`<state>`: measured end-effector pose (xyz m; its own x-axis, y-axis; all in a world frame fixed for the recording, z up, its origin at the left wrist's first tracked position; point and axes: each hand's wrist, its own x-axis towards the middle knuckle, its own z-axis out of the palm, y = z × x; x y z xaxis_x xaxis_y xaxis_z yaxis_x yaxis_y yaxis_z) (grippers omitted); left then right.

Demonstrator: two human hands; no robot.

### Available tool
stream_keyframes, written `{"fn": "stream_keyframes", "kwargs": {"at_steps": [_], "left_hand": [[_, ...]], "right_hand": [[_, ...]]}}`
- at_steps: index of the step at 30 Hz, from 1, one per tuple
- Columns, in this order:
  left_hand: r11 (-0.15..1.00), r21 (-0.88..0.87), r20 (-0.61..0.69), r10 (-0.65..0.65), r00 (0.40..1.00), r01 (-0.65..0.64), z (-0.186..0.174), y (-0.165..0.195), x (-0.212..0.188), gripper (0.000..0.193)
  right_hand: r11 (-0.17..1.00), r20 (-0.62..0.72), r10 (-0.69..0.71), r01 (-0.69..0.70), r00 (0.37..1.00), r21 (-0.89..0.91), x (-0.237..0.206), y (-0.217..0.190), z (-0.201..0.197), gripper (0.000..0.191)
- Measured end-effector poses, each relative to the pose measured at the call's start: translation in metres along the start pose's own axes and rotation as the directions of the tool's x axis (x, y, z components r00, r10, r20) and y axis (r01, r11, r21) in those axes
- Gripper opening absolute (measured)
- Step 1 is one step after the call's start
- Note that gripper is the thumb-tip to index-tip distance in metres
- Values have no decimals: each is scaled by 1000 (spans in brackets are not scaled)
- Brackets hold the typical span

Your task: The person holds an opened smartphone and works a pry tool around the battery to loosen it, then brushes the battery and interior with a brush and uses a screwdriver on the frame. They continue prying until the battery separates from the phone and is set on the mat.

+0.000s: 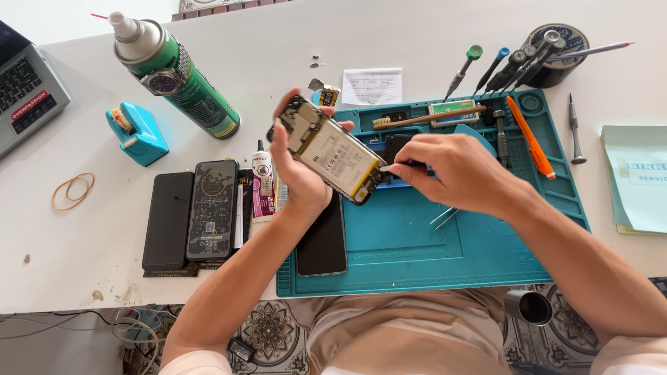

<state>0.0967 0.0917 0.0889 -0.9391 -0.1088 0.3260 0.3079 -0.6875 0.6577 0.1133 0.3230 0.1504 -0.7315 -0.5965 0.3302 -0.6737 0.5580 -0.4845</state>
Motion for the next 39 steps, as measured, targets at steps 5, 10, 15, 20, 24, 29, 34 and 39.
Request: {"fn": "stream_keyframes", "kwargs": {"at_steps": [5, 10, 15, 20, 24, 29, 34, 39], "left_hand": [[1000, 16, -78, 21, 997, -20, -5, 4, 8, 60], [1000, 26, -82, 19, 996, -17, -8, 3, 7, 60], [997, -73, -73, 7, 997, -13, -10, -2, 9, 62], [984, -177, -4, -33, 999, 32, -13, -6, 7, 65], [987, -154, 52, -24, 998, 32, -12, -9, 4, 67], [992, -124, 86, -25, 996, 35, -7, -10, -2, 66], [996, -85, 110, -23, 994, 33, -4, -11, -4, 64], [994, -59, 107, -89, 990, 96, -4, -10, -4, 61]], "right_hand": [[999, -5, 43, -43, 999, 33, 0, -2, 12, 18], [996, -20, 13, -11, 1000, 83, -1, -3, 19, 19], [997, -29, -3, 6, 1000, 75, -3, -7, 17, 38], [994, -47, 111, -112, 993, -12, -4, -15, 17, 74], [976, -108, 157, -171, 982, -133, -5, -20, 20, 97], [981, -145, 101, -122, 984, -149, -5, -20, 23, 90], [984, -156, 108, -128, 982, -122, -6, -20, 25, 78], [982, -176, 101, -126, 979, -138, -7, -20, 23, 76]]}}
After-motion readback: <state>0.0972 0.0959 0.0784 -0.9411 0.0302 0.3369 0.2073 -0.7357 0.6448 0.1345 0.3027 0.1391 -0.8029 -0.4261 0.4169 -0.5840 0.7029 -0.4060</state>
